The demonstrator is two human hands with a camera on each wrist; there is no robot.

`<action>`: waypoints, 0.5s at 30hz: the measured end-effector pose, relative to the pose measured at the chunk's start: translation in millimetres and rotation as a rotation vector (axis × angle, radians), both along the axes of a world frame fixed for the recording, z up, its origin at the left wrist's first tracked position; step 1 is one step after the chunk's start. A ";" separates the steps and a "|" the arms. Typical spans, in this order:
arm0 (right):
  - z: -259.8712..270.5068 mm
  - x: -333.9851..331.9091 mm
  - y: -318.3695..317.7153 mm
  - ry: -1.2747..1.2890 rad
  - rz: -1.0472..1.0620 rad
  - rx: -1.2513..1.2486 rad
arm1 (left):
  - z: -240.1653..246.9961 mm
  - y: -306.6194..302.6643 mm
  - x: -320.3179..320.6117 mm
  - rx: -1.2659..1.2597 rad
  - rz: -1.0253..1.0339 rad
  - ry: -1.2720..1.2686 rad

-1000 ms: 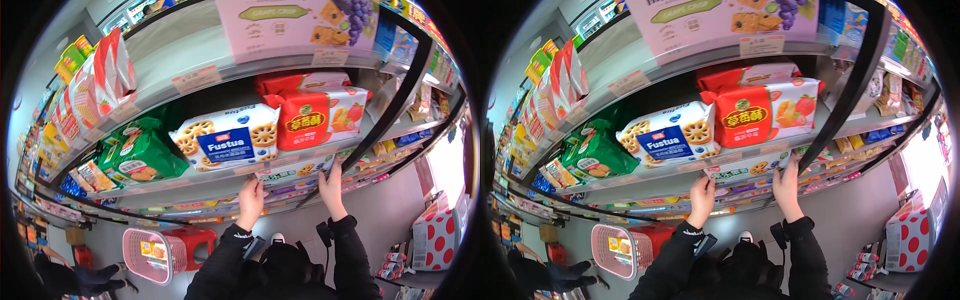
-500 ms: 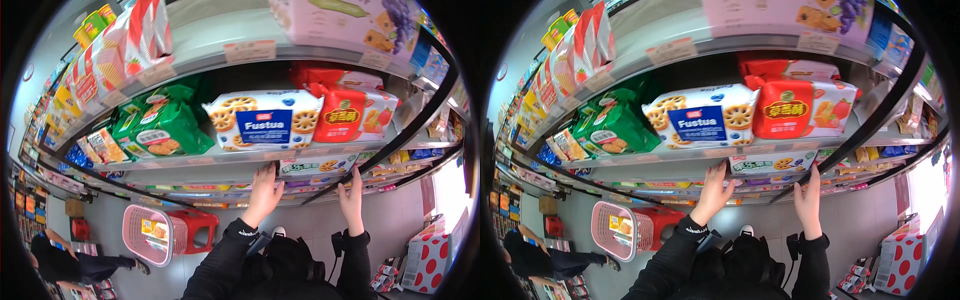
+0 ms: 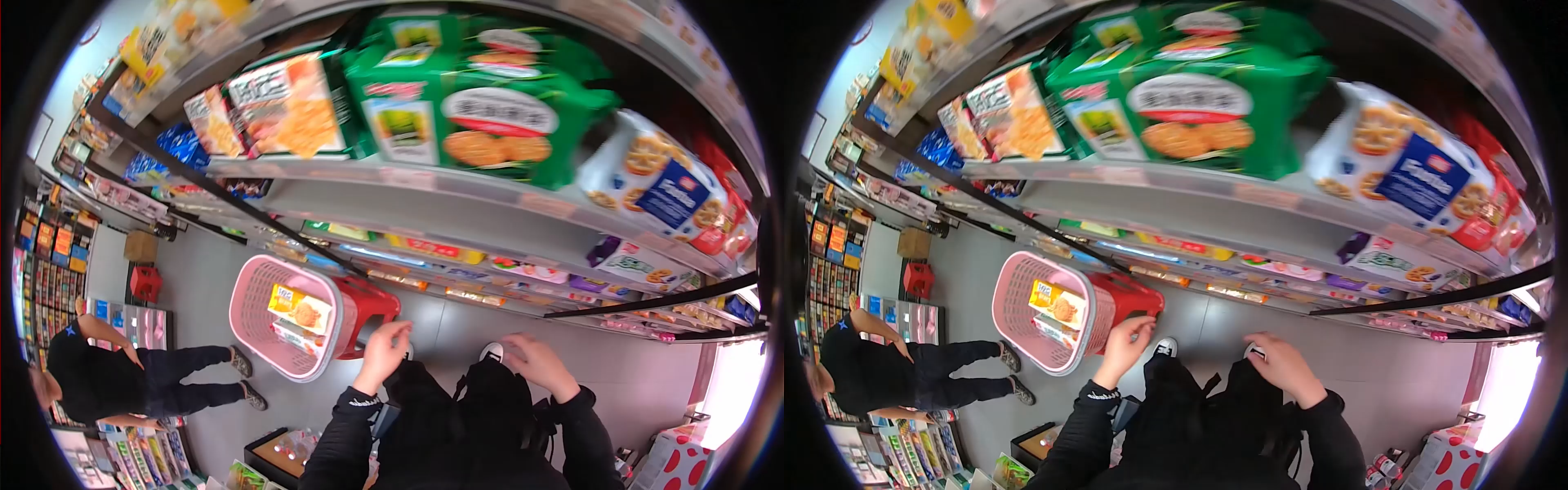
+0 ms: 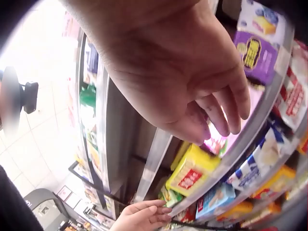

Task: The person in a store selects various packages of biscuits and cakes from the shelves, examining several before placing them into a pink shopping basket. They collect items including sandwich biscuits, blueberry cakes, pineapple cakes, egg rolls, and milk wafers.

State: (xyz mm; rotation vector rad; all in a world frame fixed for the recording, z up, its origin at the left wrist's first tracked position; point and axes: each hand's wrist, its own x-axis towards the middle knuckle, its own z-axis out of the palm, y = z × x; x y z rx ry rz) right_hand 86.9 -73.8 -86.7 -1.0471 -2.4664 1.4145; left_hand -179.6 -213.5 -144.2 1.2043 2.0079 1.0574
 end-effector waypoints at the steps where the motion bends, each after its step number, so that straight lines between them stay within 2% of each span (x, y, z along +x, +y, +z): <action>1: -5.1 -23.4 -9.3 -0.018 0.100 -0.005 | -6.4 -14.3 -22.4 -0.044 0.061 -0.017; 3: -23.0 -73.0 -30.4 0.016 0.168 -0.036 | -20.2 -39.8 -68.3 -0.009 0.185 -0.087; 7: -42.5 -183.7 -78.6 0.019 0.366 -0.185 | -50.8 -86.6 -167.4 -0.135 0.336 -0.075; 9: -69.2 -237.6 -111.5 0.155 0.386 -0.247 | -61.4 -102.4 -209.3 -0.105 0.368 -0.118; 11: -85.6 -290.8 -137.4 0.177 0.409 -0.295 | -84.0 -117.8 -254.0 -0.178 0.356 0.143; 14: -117.1 -361.9 -172.4 0.134 0.327 -0.427 | -121.1 -134.6 -308.0 -0.252 0.389 0.218; 15: -132.9 -383.0 -182.2 0.086 0.175 -0.407 | -130.9 -139.1 -324.0 -0.261 0.386 0.214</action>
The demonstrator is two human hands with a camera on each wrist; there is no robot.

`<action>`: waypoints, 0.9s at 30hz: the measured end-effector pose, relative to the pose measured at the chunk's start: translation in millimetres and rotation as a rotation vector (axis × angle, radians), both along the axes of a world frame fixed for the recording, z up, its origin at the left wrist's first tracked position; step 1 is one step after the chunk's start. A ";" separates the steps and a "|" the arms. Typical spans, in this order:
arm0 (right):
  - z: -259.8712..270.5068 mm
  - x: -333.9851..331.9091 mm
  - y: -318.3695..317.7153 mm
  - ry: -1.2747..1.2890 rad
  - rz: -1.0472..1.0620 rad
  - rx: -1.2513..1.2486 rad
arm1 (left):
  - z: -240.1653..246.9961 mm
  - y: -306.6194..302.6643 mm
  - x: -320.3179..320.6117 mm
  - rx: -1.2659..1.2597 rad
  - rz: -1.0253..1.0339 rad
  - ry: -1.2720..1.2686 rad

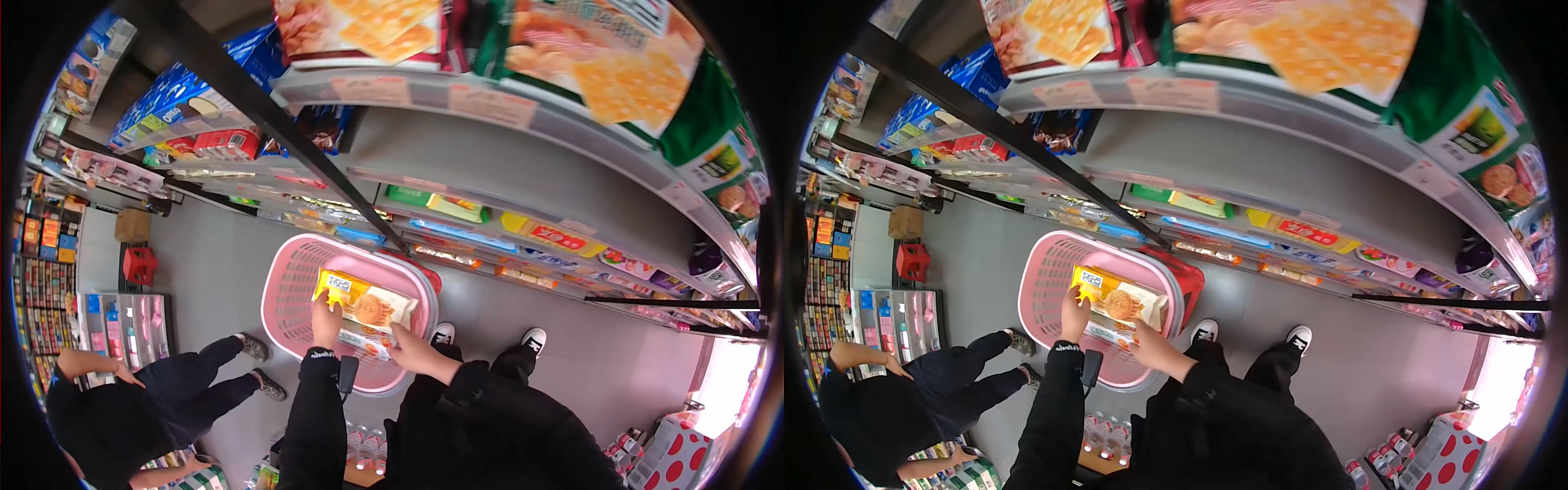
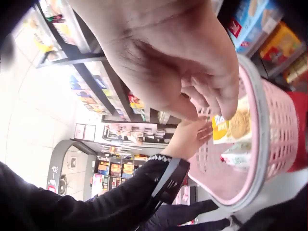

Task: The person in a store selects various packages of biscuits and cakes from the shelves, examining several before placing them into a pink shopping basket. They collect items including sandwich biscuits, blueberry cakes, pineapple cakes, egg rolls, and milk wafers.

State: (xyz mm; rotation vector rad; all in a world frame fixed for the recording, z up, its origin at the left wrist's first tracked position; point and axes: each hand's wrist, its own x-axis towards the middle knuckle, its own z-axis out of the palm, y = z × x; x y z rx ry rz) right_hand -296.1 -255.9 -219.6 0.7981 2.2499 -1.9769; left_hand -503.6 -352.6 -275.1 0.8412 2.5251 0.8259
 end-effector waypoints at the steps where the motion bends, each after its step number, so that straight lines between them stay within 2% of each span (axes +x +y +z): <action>1: -14.9 -14.2 -6.8 -0.078 -0.140 0.023 | -9.8 -3.5 -14.6 -0.052 0.003 0.010; 2: -26.6 -23.3 -10.1 -0.087 -0.142 0.017 | -16.3 -4.0 -24.8 -0.103 0.006 0.019; 3: -30.3 -32.6 -9.5 -0.199 -0.251 -0.056 | -13.2 -1.4 -28.3 -0.225 0.055 0.051; 4: -33.7 -40.6 -9.2 -0.310 -0.361 -0.130 | -16.9 -2.1 -34.8 -0.232 0.052 0.044; 5: -36.2 -42.4 -9.1 -0.353 -0.399 -0.089 | -16.9 -1.1 -39.5 -0.225 0.040 0.065; 6: -46.0 -44.1 -11.9 -0.361 -0.401 -0.093 | -20.8 -2.0 -44.4 -0.217 0.029 0.084; 8: -69.0 -46.5 -19.3 -0.303 -0.571 -0.196 | -28.5 -2.3 -55.3 -0.221 0.008 0.105; 9: -51.5 -48.7 -13.4 -0.362 -0.583 -0.279 | -30.7 -1.5 -62.9 -0.218 -0.027 -0.076; 10: -59.9 -49.1 -14.6 -0.371 -0.582 -0.281 | -31.1 -1.0 -67.6 -0.213 -0.060 -0.258; 11: -67.9 -49.2 -13.6 -0.385 -0.574 -0.256 | -36.0 -2.0 -69.6 -0.218 -0.057 -0.264; 13: -83.3 -49.2 -17.1 -0.382 -0.580 -0.243 | -49.5 -6.8 -73.1 -0.001 -0.059 -0.313; 14: -89.2 -46.2 -20.4 -0.386 -0.573 -0.246 | -54.7 -12.5 -72.0 -0.006 -0.052 -0.315; 16: -83.8 -43.1 -23.7 -0.475 -0.479 -0.399 | -39.9 -11.9 -58.4 0.042 0.182 -0.156; 17: -101.2 -42.8 -36.4 -0.517 -0.453 -0.388 | -69.1 -32.4 -62.5 0.093 0.213 -0.129; 18: -119.1 -40.6 -51.5 -0.521 -0.448 -0.390 | -64.2 -40.5 -57.9 0.088 0.217 -0.131; 20: -142.7 -39.6 -74.7 -0.367 -0.492 -0.385 | -49.7 -51.9 -48.9 0.025 0.354 -0.682; 22: -133.5 -42.5 -81.3 -0.407 -0.493 -0.387 | -62.6 -65.2 -48.7 -0.032 0.407 -0.640; 24: -130.4 -43.1 -83.1 -0.451 -0.500 -0.382 | -73.1 -76.5 -50.2 -0.240 0.182 -0.585; 25: -131.1 -43.3 -83.7 -0.527 -0.460 -0.326 | -79.8 -77.5 -49.5 -0.247 0.265 -0.512; 27: -128.3 -44.3 -83.5 -0.606 -0.418 -0.272 | -85.0 -77.5 -51.5 -0.236 0.263 -0.503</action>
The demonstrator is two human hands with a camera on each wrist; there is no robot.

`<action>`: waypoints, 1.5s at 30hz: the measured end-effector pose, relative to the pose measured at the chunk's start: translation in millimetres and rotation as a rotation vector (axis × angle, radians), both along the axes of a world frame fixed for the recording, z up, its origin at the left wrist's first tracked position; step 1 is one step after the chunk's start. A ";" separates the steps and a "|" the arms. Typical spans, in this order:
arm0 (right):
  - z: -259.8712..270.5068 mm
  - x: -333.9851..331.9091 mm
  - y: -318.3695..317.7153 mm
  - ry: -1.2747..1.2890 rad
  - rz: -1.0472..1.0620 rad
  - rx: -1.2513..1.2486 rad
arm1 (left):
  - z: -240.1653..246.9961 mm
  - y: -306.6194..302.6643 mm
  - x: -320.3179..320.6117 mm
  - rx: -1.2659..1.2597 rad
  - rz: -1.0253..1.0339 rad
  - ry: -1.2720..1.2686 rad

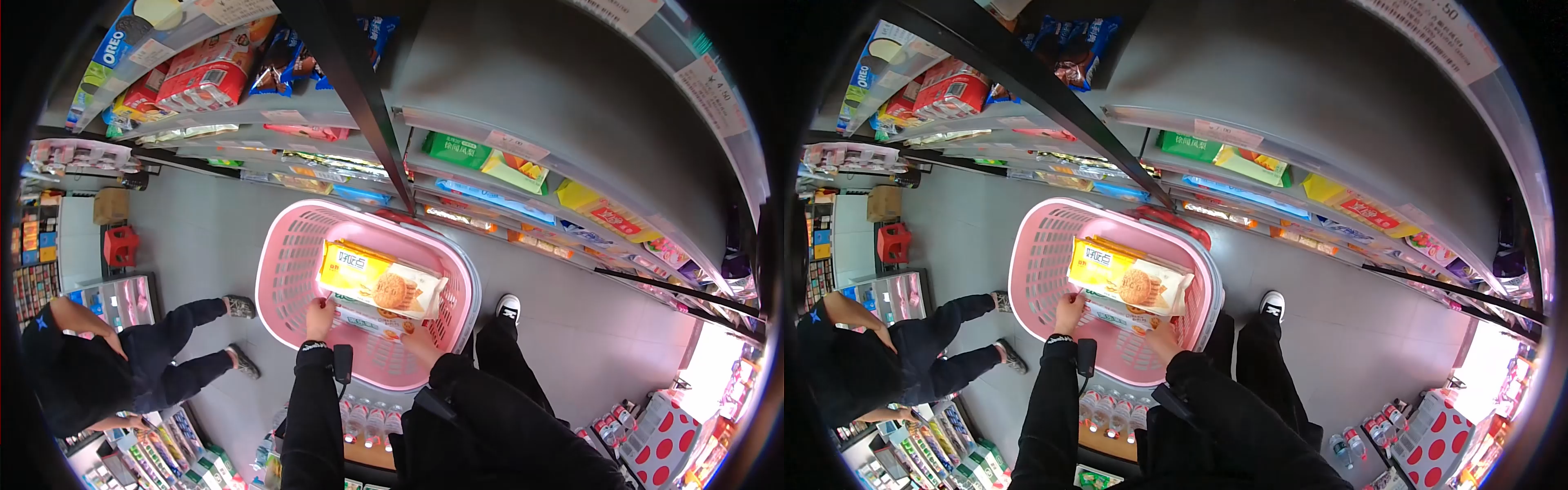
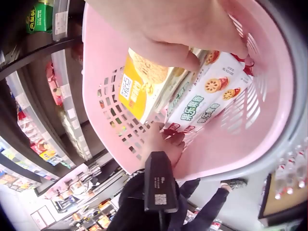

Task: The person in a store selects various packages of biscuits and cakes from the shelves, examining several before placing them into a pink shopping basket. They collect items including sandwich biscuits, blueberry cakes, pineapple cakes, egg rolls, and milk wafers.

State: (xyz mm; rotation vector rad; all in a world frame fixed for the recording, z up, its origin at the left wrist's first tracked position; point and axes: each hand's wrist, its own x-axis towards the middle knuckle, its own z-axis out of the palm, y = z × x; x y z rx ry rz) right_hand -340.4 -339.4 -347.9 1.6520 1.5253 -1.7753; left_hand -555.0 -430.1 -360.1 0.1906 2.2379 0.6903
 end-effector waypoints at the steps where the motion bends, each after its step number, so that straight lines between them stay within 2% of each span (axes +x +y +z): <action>1: 7.2 -0.5 1.9 -0.061 0.007 -0.001 | -6.0 -3.0 -2.1 0.013 0.000 0.016; 3: 21.4 -2.2 8.8 -0.124 0.016 -0.004 | -13.5 -5.5 -6.8 0.001 -0.024 0.073; 5: 36.5 -4.0 18.7 -0.156 0.173 -0.023 | 1.4 1.8 -8.2 -0.022 -0.030 -0.025; 6: 46.8 -3.3 26.0 -0.157 0.171 -0.021 | 7.1 3.2 -8.5 -0.020 -0.032 -0.025; 8: 64.3 -0.3 39.1 0.090 -0.019 -0.190 | 20.9 8.2 -10.5 -0.055 0.055 -0.078; 9: 58.6 -0.7 37.4 0.093 -0.022 -0.186 | 32.7 11.6 -10.9 -0.052 0.051 -0.077; 11: 40.0 -1.1 27.7 0.071 0.253 -0.110 | 66.2 20.7 -10.3 -0.130 -0.040 0.079; 12: 46.0 1.0 27.4 0.074 0.246 -0.104 | 83.1 23.6 -9.8 -0.127 -0.036 0.071; 13: 54.9 3.6 28.1 0.119 0.227 -0.235 | 89.0 20.6 -12.4 -0.119 -0.043 0.076; 14: 64.0 5.1 29.6 0.166 0.208 -0.364 | 96.3 15.7 -16.0 -0.135 -0.104 0.151; 15: 63.6 7.0 25.2 0.171 0.203 -0.352 | 103.5 10.4 -18.6 -0.150 -0.164 0.228; 17: 57.2 11.9 15.3 0.301 0.036 -0.521 | 124.1 1.4 -17.7 -0.099 -0.130 0.283; 18: 100.3 12.0 40.1 0.265 0.220 -0.487 | 143.1 2.2 -12.7 -0.035 -0.075 0.255; 19: 103.8 15.0 42.0 0.273 0.211 -0.469 | 153.9 -2.7 -12.6 -0.017 -0.049 0.247; 21: 108.3 22.3 46.7 0.423 0.237 -0.531 | 196.0 5.2 4.9 0.181 0.039 0.242; 22: 129.0 25.8 61.7 0.420 0.301 -0.648 | 209.5 5.7 9.6 0.258 0.067 0.243; 23: 146.7 32.0 72.2 0.429 0.290 -0.616 | 209.1 -1.7 7.8 0.292 0.045 0.327; 24: 162.0 38.7 82.1 0.493 0.296 -0.585 | 230.3 8.0 19.7 0.322 0.063 0.347; 29: 191.4 95.8 140.4 0.755 0.381 -0.303 | 295.7 56.7 82.1 0.652 0.050 0.320; 31: 260.4 141.2 174.9 0.724 0.303 -0.302 | 309.0 81.5 111.4 0.746 0.009 0.291; 33: 304.1 186.9 195.4 0.761 0.277 0.069 | 313.7 109.2 143.3 0.823 -0.022 0.264; 34: 313.5 208.2 204.1 0.826 0.208 0.069 | 316.3 126.6 160.2 0.884 -0.077 0.250; 38: 323.7 292.6 234.0 0.763 0.026 0.349 | 314.5 197.4 217.5 0.960 -0.275 0.167; 39: 328.7 310.0 241.7 0.764 -0.027 0.407 | 328.7 217.1 240.1 0.956 -0.306 0.117; 41: 349.3 337.2 256.5 0.813 -0.162 0.423 | 326.0 256.7 264.9 1.078 -0.446 0.073; 43: 341.1 363.6 274.7 0.732 -0.215 0.633 | 325.5 295.4 287.9 1.141 -0.509 0.066; 45: 345.0 382.9 294.5 0.668 -0.258 0.672 | 324.7 331.1 306.5 1.130 -0.556 0.067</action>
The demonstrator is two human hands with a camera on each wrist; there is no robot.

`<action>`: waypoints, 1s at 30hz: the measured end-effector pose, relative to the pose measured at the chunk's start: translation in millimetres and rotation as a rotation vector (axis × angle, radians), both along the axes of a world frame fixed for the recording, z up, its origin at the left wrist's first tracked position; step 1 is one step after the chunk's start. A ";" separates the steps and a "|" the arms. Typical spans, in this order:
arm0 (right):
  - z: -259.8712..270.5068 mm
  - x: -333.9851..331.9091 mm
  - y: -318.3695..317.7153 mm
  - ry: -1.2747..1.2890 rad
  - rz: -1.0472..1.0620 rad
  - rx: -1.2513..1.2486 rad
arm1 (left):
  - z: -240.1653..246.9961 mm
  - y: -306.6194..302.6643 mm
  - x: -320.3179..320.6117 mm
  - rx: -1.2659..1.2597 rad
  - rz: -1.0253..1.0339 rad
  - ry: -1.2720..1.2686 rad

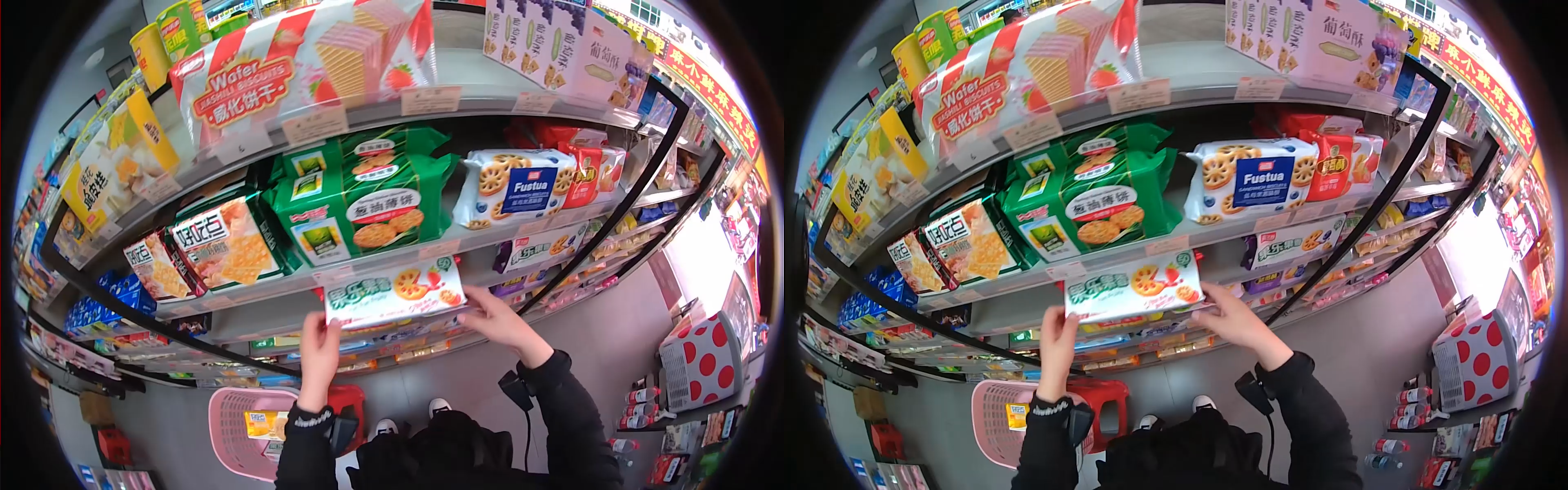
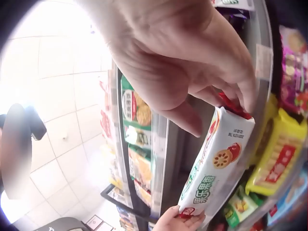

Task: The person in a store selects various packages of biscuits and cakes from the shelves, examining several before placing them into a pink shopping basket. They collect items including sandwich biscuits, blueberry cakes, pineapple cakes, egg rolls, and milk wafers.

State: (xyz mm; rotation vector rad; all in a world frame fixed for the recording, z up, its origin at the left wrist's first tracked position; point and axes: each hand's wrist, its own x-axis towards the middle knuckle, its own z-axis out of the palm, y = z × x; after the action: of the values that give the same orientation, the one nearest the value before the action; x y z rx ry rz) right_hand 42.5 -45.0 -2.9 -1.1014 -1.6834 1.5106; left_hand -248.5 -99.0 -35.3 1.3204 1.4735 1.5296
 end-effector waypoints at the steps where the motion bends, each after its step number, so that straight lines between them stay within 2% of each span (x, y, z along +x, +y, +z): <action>1: 1.7 5.2 9.6 -0.039 -0.043 0.038 | -1.3 15.5 8.2 -0.034 0.031 0.064; 2: -12.9 14.7 24.0 -0.122 -0.084 0.154 | -3.1 29.4 14.9 -0.068 0.062 0.128; 6: -33.3 29.0 61.7 -0.250 -0.120 0.228 | -25.6 80.1 25.3 -0.090 0.048 0.202; 8: -37.9 27.2 74.0 -0.319 -0.140 0.241 | -32.7 95.4 27.5 -0.067 0.039 0.458; 10: -42.8 20.9 83.4 -0.419 -0.256 0.398 | -35.6 105.5 29.0 -0.091 0.032 0.437; 14: -55.6 5.4 98.8 -0.467 -0.365 0.564 | -48.0 118.4 27.1 -0.084 0.090 0.582; 16: -68.4 -0.9 105.4 -0.458 -0.365 0.530 | -45.2 124.0 32.4 -0.005 0.138 0.718; 18: -77.8 -7.5 108.1 -0.356 -0.458 0.614 | -46.8 132.2 36.9 0.006 0.144 0.722; 23: -87.6 -7.5 112.2 -0.320 -0.470 0.627 | -48.5 138.3 43.9 0.007 0.082 0.651; 27: -85.2 -5.7 109.8 -0.297 -0.491 0.618 | -44.3 125.0 47.4 0.003 0.062 0.374; 28: -82.5 -6.6 107.3 -0.305 -0.501 0.609 | -37.1 117.1 46.5 -0.115 -0.024 0.271; 30: -77.2 -4.5 97.3 -0.393 -0.462 0.636 | -39.0 103.0 47.9 -0.027 0.064 0.409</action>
State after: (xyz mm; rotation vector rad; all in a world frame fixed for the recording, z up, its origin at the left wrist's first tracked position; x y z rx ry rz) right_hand 38.0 52.3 -80.1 -1.3406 -1.8037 0.4351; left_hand -200.6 4.0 -74.3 1.6538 1.7907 1.3232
